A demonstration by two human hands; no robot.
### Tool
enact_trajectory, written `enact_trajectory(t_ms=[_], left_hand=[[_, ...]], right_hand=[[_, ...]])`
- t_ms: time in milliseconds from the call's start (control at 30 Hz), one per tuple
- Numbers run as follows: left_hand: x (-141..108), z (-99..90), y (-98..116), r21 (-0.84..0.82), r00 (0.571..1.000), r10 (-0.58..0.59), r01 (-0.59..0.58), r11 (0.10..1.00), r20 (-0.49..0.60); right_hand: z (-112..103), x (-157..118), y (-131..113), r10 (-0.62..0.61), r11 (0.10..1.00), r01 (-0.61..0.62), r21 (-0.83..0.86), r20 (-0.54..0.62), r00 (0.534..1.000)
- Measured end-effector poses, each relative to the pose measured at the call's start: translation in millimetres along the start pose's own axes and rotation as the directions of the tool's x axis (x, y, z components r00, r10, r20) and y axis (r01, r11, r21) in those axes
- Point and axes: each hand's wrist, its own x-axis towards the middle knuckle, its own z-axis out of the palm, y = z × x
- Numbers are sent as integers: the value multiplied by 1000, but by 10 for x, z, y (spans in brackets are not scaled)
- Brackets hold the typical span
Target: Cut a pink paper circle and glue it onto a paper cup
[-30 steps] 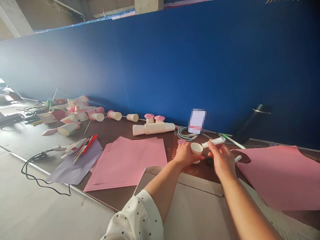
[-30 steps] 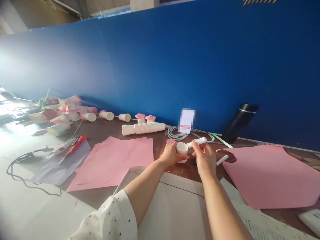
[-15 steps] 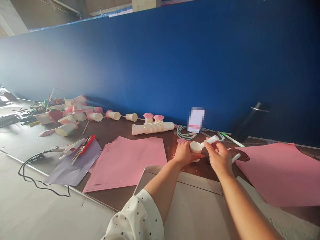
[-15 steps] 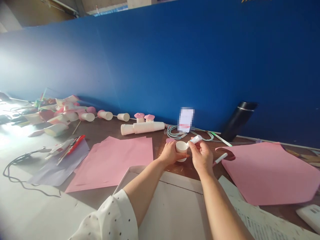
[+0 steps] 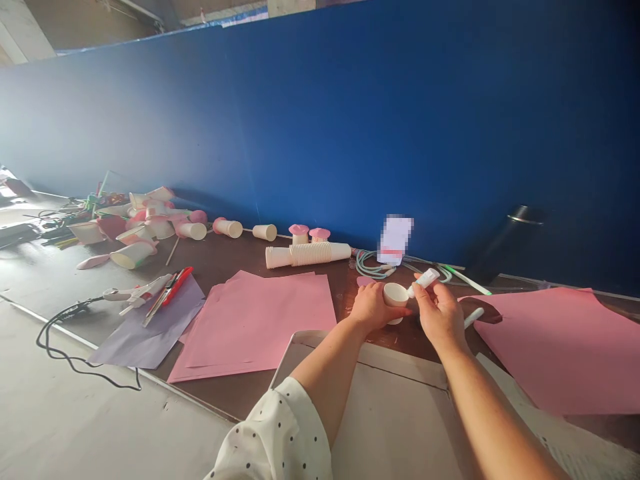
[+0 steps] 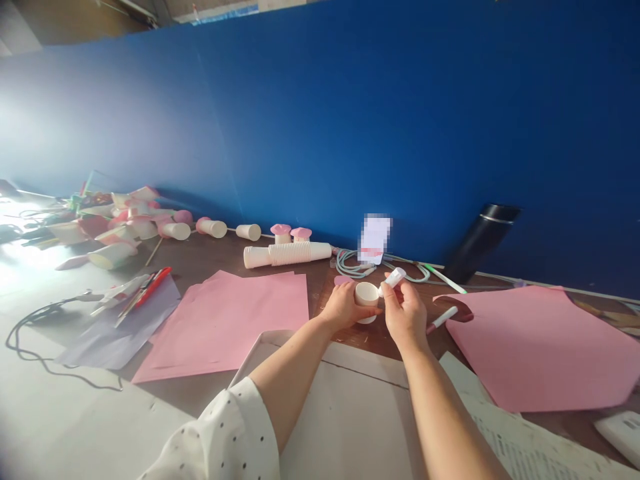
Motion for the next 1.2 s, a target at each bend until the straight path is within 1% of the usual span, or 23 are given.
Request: enact_trajectory(t_ms=[300,400,533,633,800,900,1033,1200], left_hand=[[1,-10,19,-16,1000,-8,9,1000,14],[0,-10,20,-23,1000,-8,9,1000,5],[2,-6,8,-25,1000,-4,4,1000,-1],[5,-1,-1,-22,1000,12,-12,1000,1],[-2,-7,7,-29,1000,8,-8,1000,1],[-7,-14,17,-33,1000,3,-4,999,-6],[-5,-15,20,-44,1000,0,0,999,-6],[-5,-21,23,-40,1000,2,-2,999,6]], right_hand=[[31,2,4,-101,990,99,-100,-20,995],[21,1,7,-92,990,89,-107,-21,996],[-17,-11,-28,12,1000,-13,-26,-18,1000],[-42,-24,-69,42,999,-41,27,-31,999],[-58,-43,-95,11,1000,-11,-22,5,1000],[-55,-48,-88,-26,1000,26,8,19,999],[-36,-53,-79,-44,997,42,59,38,998],[-5,-51,-34,-74,991,72,111,18,997]])
